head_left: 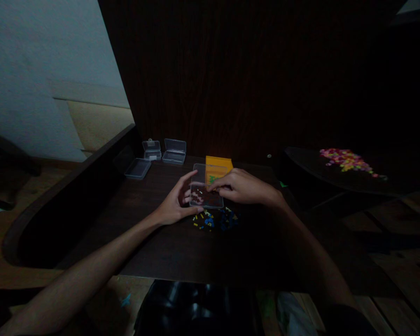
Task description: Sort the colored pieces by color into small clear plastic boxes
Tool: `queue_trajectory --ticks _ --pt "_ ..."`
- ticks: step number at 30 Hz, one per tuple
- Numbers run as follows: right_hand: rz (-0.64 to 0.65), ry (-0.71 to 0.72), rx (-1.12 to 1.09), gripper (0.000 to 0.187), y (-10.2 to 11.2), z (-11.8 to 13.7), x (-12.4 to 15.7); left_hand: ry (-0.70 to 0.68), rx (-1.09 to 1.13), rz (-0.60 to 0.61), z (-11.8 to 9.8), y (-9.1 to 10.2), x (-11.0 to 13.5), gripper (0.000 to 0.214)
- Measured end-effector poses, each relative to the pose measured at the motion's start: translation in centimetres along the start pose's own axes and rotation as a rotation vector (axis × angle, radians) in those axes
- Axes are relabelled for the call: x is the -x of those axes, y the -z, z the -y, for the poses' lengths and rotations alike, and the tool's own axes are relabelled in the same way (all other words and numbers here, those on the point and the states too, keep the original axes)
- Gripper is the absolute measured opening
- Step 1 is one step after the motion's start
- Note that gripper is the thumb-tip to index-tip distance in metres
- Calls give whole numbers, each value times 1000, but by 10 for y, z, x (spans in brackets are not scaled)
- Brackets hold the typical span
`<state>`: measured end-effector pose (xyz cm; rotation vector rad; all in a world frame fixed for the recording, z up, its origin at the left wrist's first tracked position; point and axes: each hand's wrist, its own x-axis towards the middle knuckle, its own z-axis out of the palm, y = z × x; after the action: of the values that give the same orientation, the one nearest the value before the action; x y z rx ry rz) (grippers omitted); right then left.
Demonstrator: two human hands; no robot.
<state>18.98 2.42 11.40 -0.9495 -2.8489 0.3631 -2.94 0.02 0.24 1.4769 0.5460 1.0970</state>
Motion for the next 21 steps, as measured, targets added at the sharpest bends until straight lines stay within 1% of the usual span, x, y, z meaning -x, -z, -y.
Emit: queue_trajectory --ticks 5,10,14,16,19,21 --pt "-74 -32 -2 35 2 -6 11 -26 -35 -30 -1 -2 0 95" --pt "-158 -85 -36 35 -8 -16 26 -30 -62 -105 -2 -3 0 98" --pt "-257 -93 -138 30 -26 -30 43 -5 -68 -157 0 0 0 101" --pt "-237 -102 -190 28 -38 -36 51 2 -81 -183 1 2 -1 101" --pt "-183 -106 -208 26 -57 -43 63 -6 -118 -221 3 5 -2 101" --pt "-195 -120 -201 25 -69 -46 70 -10 -135 -236 4 7 -2 102"
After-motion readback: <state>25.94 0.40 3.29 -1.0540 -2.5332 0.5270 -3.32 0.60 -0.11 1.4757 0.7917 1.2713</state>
